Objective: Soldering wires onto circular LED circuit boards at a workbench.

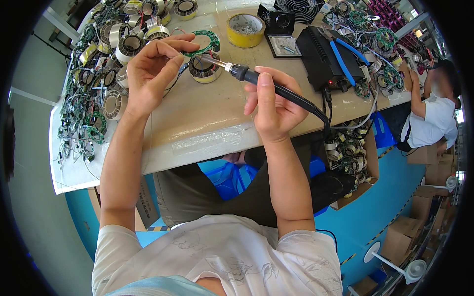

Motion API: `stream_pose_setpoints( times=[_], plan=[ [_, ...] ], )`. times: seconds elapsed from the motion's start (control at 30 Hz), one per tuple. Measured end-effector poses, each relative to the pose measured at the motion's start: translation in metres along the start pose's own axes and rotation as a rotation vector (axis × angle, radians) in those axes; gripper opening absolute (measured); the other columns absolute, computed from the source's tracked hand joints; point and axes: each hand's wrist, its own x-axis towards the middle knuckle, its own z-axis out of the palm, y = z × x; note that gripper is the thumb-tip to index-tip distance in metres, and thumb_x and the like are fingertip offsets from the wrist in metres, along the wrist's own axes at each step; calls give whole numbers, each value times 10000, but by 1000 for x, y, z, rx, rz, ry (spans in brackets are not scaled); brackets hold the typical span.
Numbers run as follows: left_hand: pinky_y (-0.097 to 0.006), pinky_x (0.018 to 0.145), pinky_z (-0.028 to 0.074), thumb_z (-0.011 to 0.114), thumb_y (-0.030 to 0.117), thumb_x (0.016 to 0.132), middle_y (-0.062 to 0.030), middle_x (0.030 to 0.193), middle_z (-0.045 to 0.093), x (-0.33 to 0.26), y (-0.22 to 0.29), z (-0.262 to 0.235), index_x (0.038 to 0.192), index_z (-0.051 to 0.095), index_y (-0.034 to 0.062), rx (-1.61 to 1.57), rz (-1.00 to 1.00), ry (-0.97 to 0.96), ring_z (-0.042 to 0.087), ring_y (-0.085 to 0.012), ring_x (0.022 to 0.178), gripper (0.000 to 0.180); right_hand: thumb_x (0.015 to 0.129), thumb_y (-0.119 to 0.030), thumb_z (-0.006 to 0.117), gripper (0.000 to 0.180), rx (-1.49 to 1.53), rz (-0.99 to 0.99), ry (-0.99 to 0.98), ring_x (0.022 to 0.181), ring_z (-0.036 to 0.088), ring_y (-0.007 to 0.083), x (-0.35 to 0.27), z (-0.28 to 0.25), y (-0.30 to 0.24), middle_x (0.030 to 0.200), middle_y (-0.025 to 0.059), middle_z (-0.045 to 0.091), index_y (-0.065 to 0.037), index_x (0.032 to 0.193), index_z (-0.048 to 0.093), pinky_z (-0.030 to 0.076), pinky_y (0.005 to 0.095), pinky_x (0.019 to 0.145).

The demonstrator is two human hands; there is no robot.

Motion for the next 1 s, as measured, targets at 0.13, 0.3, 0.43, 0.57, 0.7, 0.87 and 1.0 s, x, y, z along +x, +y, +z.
stream_pose_setpoints(
  times=[0.13, 0.3, 0.43, 0.57, 0.7, 0.87, 1.0],
  plan=[
    [-428, 1090, 407, 597, -65, 883, -150, 1087, 719, 0, 1, -1, 902, 588, -14, 2, 4, 2, 560, -295, 1262, 56, 954, -55, 613, 138, 13, 9, 10, 415, 547, 109, -1, 2, -1, 749, 154, 692, 55, 1032, 642, 423, 224, 395],
    [-501, 1160, 312, 564, -52, 902, -184, 1111, 714, -1, 1, 0, 914, 598, -5, 8, -12, -4, 556, -308, 1275, 60, 956, -58, 611, 143, 7, 16, 23, 412, 544, 108, -1, 1, -1, 744, 154, 690, 58, 1031, 644, 423, 222, 392],
    [-494, 1157, 318, 561, -53, 910, -182, 1111, 715, -1, 0, 1, 917, 598, -4, 3, -1, -1, 556, -306, 1274, 61, 955, -60, 613, 145, 2, 19, 18, 410, 542, 110, -1, 1, -2, 738, 153, 688, 60, 1030, 645, 418, 222, 389],
    [-494, 1158, 316, 555, -53, 916, -184, 1111, 715, -1, 0, 0, 921, 585, 2, -12, -7, 7, 559, -306, 1271, 63, 957, -66, 615, 150, 8, 24, 17, 407, 543, 115, 0, 2, -2, 735, 154, 687, 61, 1031, 645, 411, 222, 383],
    [-498, 1162, 308, 550, -50, 921, -187, 1112, 714, 0, -1, 0, 925, 572, 8, -7, -1, 7, 558, -305, 1272, 63, 992, -152, 579, 236, 38, 73, 60, 401, 530, 133, 3, -4, -1, 731, 143, 675, 65, 1061, 642, 409, 246, 356],
    [-438, 1091, 398, 584, -43, 894, -164, 1072, 720, 1, 0, 1, 909, 579, -15, -53, -25, 47, 566, -294, 1243, 32, 1007, -212, 579, 280, -14, 127, 123, 417, 518, 113, 16, -6, -2, 799, 139, 698, 36, 1109, 659, 410, 261, 344],
    [-438, 1094, 395, 586, -38, 895, -158, 1077, 719, 0, 1, 1, 913, 578, -12, -41, -34, 42, 561, -293, 1244, 32, 917, -82, 716, 248, -530, -111, -137, 632, 636, 154, 42, -10, -4, 906, 117, 685, -17, 1156, 697, 478, 260, 510]
  ],
)
